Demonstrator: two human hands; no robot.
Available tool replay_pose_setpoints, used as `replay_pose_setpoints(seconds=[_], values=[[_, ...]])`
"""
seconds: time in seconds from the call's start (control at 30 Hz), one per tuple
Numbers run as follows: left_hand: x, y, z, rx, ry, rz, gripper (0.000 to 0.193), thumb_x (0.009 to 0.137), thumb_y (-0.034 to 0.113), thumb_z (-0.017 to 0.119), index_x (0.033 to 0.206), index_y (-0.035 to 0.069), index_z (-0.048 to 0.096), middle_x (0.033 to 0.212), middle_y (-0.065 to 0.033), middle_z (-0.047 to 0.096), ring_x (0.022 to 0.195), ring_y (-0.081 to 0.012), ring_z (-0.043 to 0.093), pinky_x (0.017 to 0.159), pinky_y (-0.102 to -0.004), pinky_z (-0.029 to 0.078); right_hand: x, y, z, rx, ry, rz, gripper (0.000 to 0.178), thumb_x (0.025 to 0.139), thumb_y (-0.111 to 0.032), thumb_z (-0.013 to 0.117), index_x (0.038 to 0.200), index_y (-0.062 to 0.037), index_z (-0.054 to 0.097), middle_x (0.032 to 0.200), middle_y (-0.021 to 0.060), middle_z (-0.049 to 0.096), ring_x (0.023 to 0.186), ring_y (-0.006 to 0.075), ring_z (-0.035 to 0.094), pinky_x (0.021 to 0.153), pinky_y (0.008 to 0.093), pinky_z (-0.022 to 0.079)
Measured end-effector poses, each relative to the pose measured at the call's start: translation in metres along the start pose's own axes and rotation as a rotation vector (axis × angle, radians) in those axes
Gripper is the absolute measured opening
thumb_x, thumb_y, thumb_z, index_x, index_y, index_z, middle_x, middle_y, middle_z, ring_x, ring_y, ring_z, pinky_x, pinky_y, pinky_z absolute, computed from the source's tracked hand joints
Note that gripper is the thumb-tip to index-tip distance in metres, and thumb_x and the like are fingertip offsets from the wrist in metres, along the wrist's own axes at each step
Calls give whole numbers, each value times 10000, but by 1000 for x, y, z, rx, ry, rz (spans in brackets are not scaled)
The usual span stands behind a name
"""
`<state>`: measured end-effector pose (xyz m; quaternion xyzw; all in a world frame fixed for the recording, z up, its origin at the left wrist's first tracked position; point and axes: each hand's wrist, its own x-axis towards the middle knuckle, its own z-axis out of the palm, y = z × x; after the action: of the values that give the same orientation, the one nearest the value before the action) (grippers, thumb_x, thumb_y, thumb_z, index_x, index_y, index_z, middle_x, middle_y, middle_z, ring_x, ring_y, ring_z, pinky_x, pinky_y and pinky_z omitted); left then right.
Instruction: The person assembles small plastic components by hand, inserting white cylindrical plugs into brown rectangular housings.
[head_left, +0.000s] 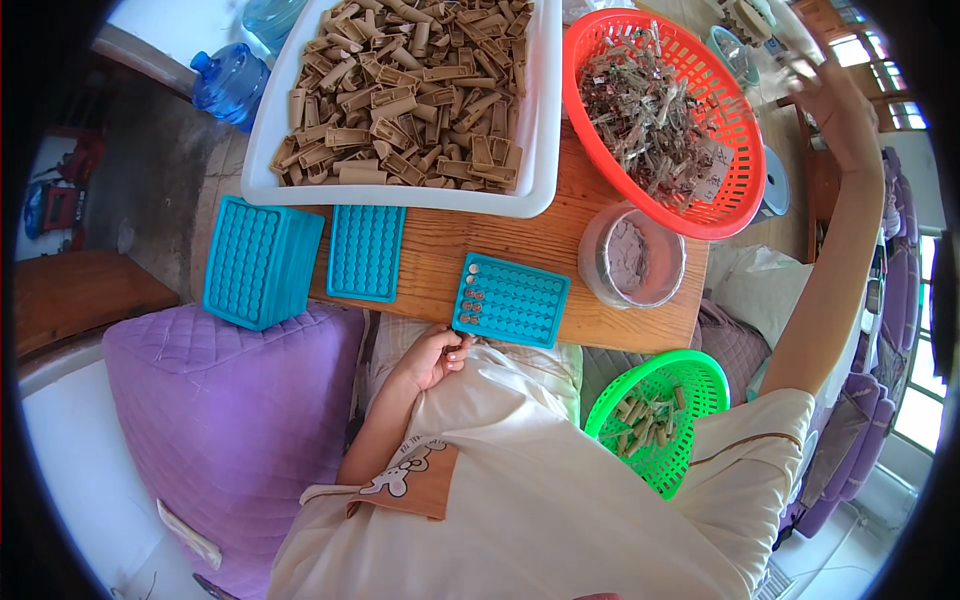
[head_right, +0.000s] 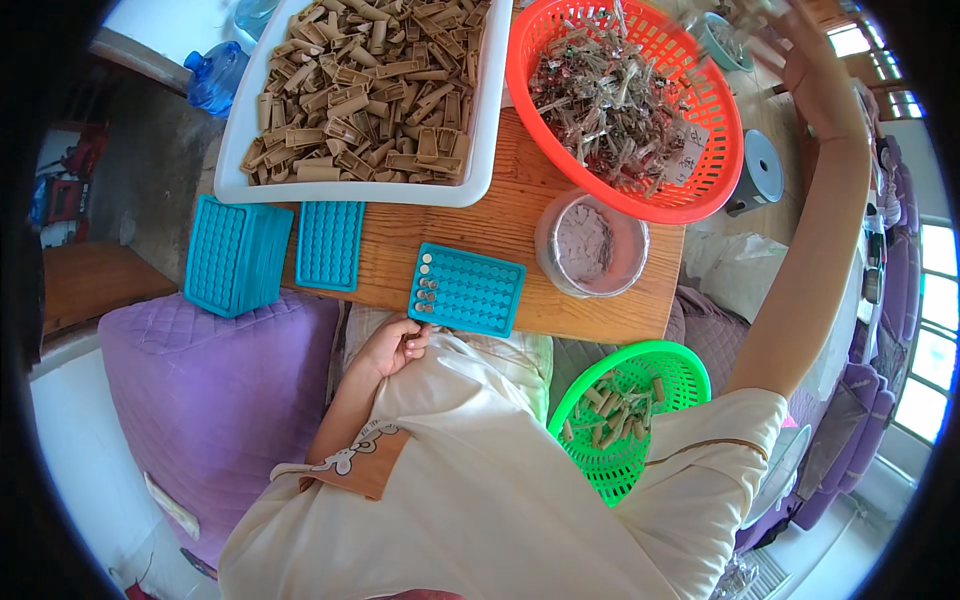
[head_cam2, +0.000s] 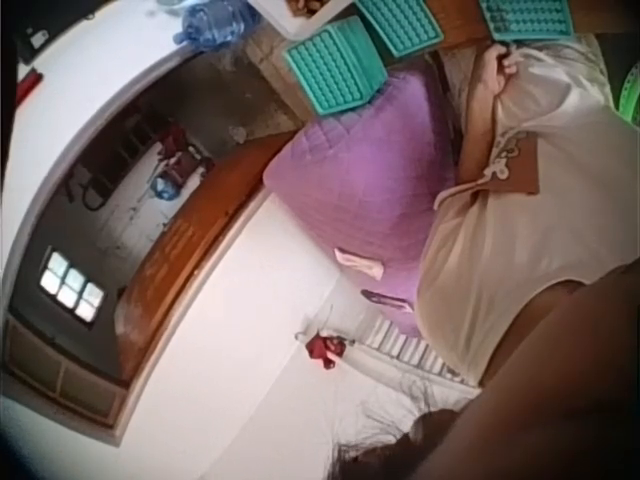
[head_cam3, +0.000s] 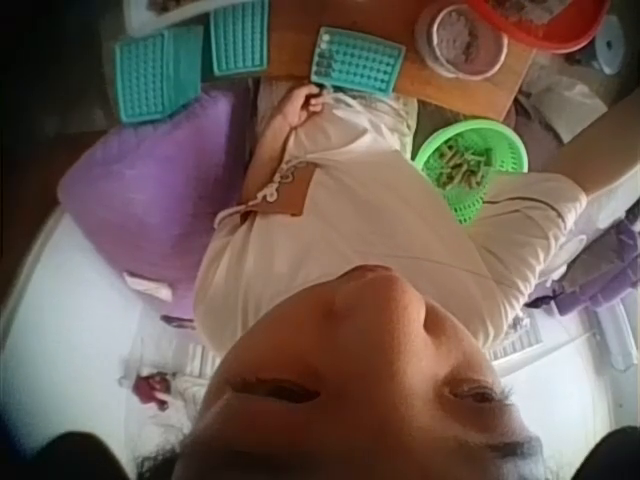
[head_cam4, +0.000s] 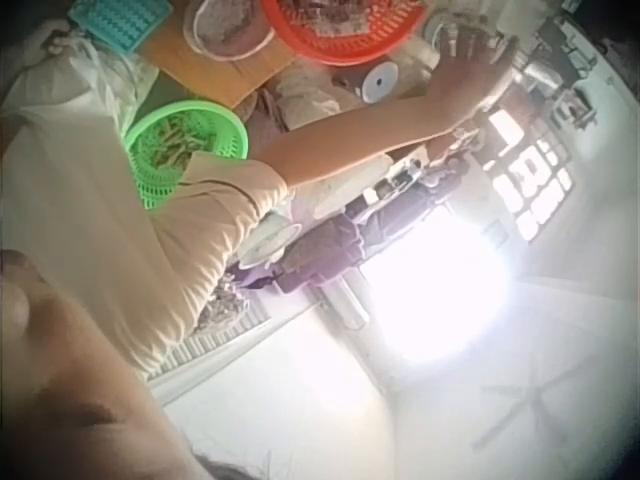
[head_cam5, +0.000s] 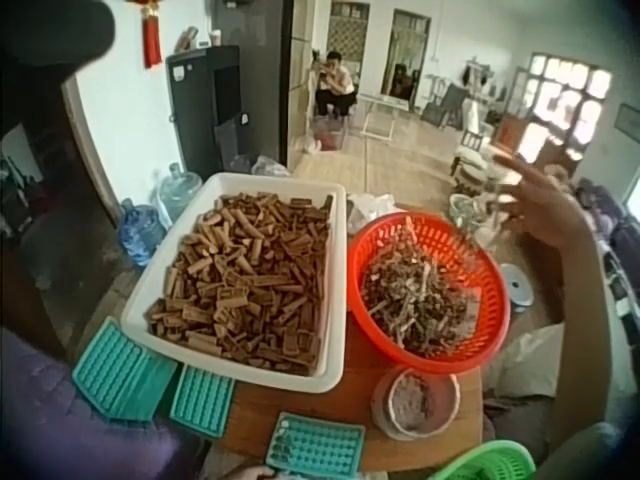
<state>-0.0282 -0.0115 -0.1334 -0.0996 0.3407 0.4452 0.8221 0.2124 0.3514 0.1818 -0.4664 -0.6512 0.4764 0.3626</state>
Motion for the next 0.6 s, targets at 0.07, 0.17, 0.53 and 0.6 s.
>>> replay_pose_setpoints(seconds=[0.07, 0.17, 0.53, 0.6], values=[[1, 0, 1, 5, -16, -8, 75, 716, 16, 396, 758, 3, 457, 662, -34, 434, 462, -61, 354, 409, -188, 280, 1, 19, -15, -146, -146, 76, 401, 784, -199, 485, 1164, -102, 401, 1056, 73, 493, 916, 152, 490, 752, 270, 416], [3, 1, 2, 5, -27, -13, 77, 716, 13, 397, 765, 5, 457, 666, -38, 436, 462, -64, 353, 410, -188, 280, 13, 60, -31, -375, -271, 237, 457, 752, -275, 539, 1171, -160, 397, 993, 33, 525, 857, 129, 508, 711, 276, 419], [1, 1, 1, -13, -14, -1, 80, 714, 7, 406, 773, 7, 459, 683, -44, 449, 464, -67, 357, 412, -188, 285, 1, 201, 36, -696, -117, 419, 601, 679, -114, 600, 1216, -117, 331, 954, 82, 535, 739, 162, 518, 525, 288, 437], [4, 2, 4, 5, -34, -25, 82, 711, 6, 408, 773, 8, 460, 683, -45, 453, 465, -67, 358, 412, -188, 286, 17, 226, -3, -614, -94, 403, 542, 647, -115, 619, 1140, -71, 397, 844, 80, 552, 636, 146, 511, 479, 265, 411]])
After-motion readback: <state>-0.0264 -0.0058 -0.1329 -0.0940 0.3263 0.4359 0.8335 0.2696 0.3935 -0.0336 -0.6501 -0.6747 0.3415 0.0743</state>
